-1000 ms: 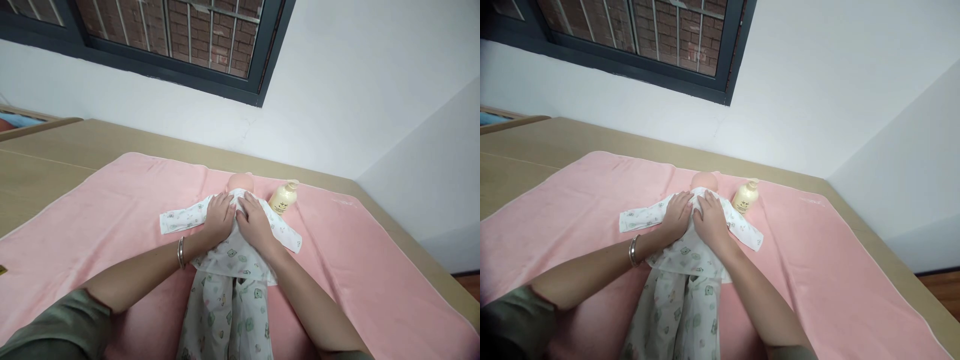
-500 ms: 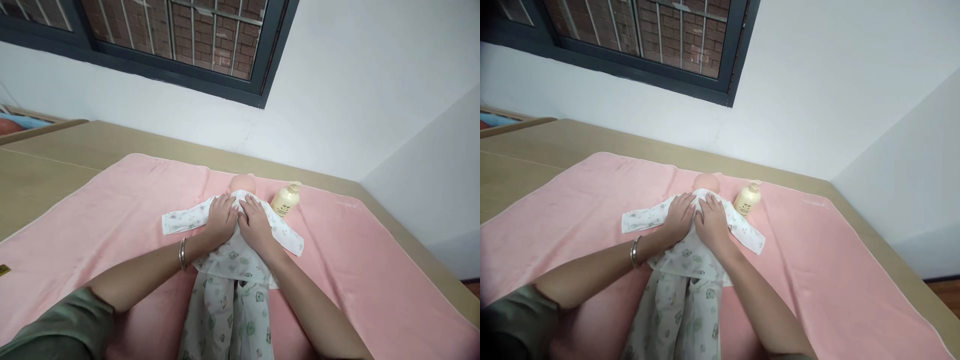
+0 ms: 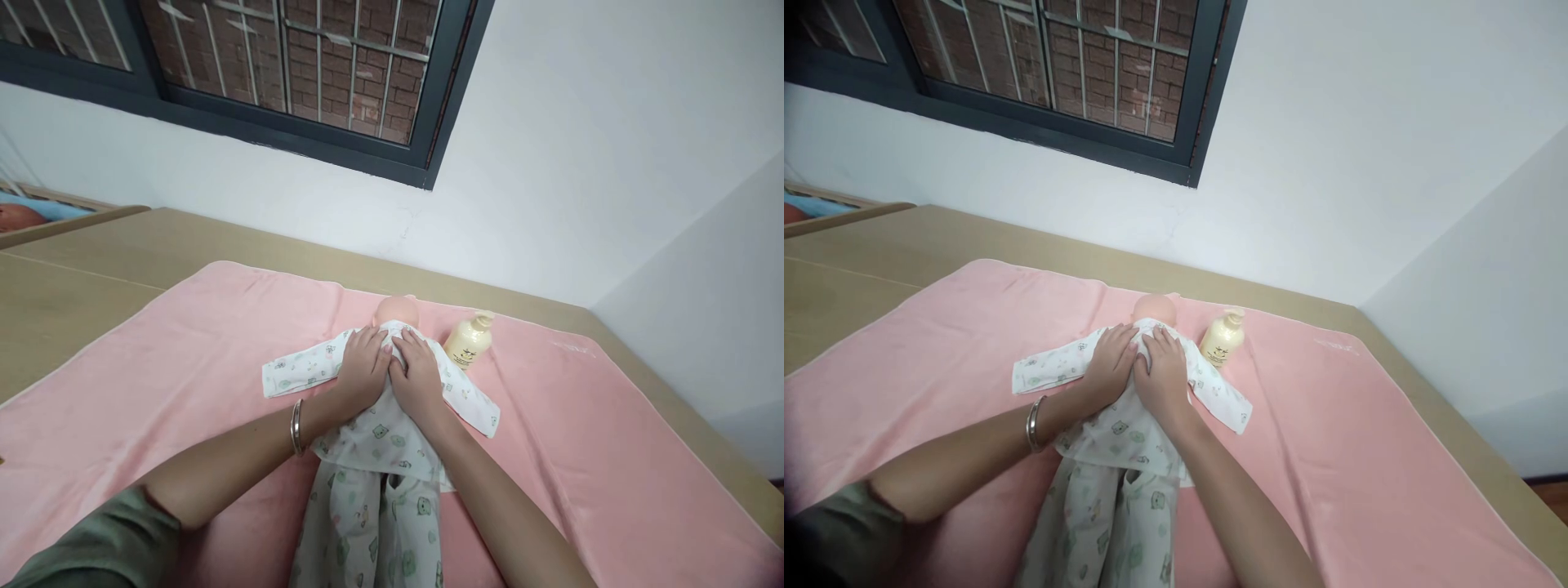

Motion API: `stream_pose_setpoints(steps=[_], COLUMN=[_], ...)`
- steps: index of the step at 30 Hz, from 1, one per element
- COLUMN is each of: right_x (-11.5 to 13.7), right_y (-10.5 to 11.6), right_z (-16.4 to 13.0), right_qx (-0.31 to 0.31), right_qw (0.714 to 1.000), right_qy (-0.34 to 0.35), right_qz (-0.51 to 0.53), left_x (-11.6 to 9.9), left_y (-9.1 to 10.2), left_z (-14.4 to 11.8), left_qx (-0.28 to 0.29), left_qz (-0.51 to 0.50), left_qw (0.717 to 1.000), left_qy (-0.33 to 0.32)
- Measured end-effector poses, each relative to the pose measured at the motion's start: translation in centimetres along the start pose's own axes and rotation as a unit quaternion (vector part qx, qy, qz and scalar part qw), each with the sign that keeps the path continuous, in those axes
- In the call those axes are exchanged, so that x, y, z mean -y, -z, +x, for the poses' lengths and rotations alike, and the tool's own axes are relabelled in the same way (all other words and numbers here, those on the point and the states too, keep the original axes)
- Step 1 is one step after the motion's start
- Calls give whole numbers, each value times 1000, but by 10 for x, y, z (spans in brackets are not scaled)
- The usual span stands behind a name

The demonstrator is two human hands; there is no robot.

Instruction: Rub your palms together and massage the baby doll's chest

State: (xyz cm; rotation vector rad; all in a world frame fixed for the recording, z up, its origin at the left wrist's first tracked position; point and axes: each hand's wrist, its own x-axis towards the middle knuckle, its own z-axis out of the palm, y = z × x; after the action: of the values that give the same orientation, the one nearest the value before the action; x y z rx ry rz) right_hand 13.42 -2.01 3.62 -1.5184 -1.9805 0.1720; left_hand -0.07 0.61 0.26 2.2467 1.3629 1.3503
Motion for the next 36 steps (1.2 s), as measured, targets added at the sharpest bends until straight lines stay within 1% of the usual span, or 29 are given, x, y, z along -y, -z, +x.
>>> stream_pose_setpoints(steps=[5,9,13,15,16,18,19,20,22,23,24,25,27,29,30,31,32,33,34,36], right_x=[-2,-5,-5,-1,1,8,11,13,16,15,13,9,1,-8,-12,-15,-17,-19,-20,-21], right_y=[-2,-6,-10,-5,1,21,35,50,83,97,110,121,134,137,137,135,133,130,128,124], right_z=[13,27,36,38,39,40,40,41,41,41,41,41,40,39,39,39,39,39,39,40], right_qx=[-7,-14,-6,9,15,7,-13,-48,-121,-149,-165,-168,-135,-77,-50,-27,-11,-1,4,5], right_qw=[1000,1000,1000,1000,1000,1000,1000,998,990,986,982,980,981,981,981,980,980,981,981,979], right_qy=[-2,-5,3,11,13,9,4,-4,-30,-50,-73,-96,-138,-168,-175,-176,-170,-160,-147,-123], right_qz=[3,1,-14,-17,-16,-2,11,29,58,61,54,38,-9,-55,-72,-86,-99,-112,-127,-162], left_x=[4,12,20,18,16,4,-5,-15,-39,-51,-63,-73,-89,-98,-101,-104,-106,-109,-112,-117], left_y=[-1,-3,-3,-1,1,6,8,11,15,16,16,14,8,1,-2,-5,-8,-9,-10,-10], left_z=[14,27,36,38,39,42,44,47,55,61,67,74,90,105,112,118,122,125,128,129], left_qx=[4,10,28,27,22,9,5,6,23,42,71,93,139,176,187,193,194,191,187,182], left_qz=[0,2,3,-6,-14,-47,-73,-108,-207,-272,-344,-423,-556,-638,-665,-684,-699,-710,-718,-728], left_qw=[1000,1000,1000,1000,999,998,996,993,975,956,925,881,766,656,610,573,543,521,505,488], left_qy=[-8,-15,-1,13,23,37,43,48,76,106,143,193,291,363,389,409,424,435,441,445])
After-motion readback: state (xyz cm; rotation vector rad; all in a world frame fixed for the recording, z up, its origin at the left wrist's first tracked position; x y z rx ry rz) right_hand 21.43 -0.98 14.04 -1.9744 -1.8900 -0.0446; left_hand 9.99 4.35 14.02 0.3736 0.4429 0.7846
